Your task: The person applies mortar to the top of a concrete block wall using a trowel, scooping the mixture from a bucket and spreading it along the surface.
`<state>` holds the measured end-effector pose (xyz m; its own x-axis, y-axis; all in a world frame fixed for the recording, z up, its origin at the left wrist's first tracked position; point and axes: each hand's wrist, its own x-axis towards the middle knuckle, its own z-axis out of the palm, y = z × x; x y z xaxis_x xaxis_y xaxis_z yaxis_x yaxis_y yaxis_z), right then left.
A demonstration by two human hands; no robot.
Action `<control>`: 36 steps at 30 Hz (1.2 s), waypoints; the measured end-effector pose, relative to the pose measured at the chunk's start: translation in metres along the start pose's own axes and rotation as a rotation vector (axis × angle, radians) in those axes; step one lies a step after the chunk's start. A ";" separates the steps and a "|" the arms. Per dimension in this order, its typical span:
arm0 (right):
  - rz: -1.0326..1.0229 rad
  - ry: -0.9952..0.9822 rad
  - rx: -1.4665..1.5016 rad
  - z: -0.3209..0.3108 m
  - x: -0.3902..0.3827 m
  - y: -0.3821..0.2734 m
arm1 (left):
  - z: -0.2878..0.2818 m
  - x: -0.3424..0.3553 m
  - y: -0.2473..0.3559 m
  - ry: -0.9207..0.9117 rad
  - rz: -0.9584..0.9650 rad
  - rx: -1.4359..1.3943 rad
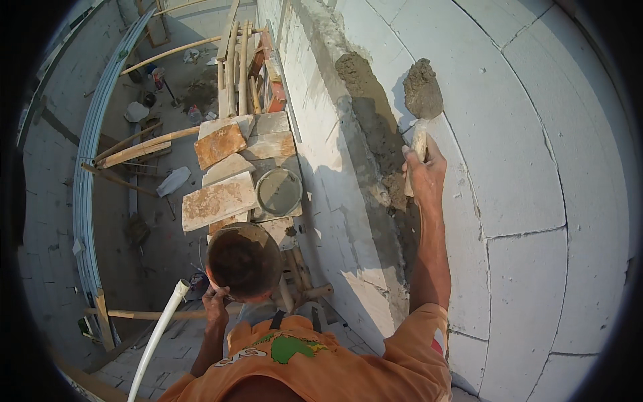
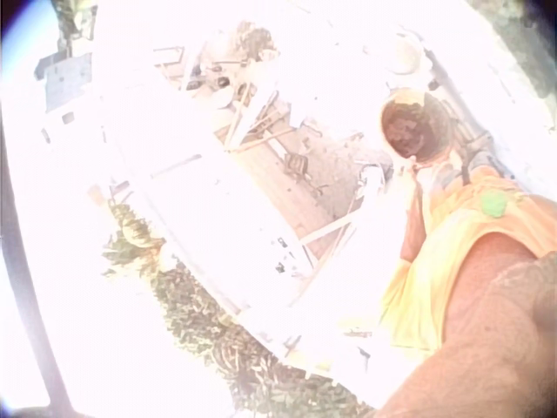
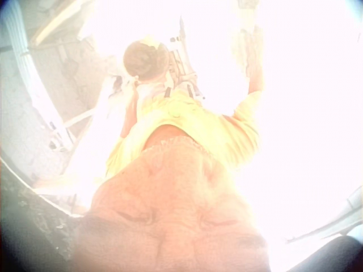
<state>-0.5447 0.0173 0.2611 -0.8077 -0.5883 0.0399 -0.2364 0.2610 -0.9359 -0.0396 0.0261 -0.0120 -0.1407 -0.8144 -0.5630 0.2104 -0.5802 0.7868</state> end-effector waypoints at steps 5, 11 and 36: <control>-0.575 0.503 -0.751 0.033 0.113 0.048 | 0.004 0.004 0.006 -0.017 0.011 -0.017; -0.521 0.402 -0.684 0.064 0.121 0.073 | 0.005 -0.007 0.018 -0.032 -0.025 0.029; -0.669 -0.890 -1.084 0.126 -0.222 0.124 | 0.081 -0.016 0.045 -0.318 0.188 0.241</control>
<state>-0.3261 0.0837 0.0917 0.0776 -0.9654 -0.2489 -0.9910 -0.0473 -0.1254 -0.1059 0.0122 0.0531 -0.4200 -0.8462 -0.3280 0.0342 -0.3759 0.9260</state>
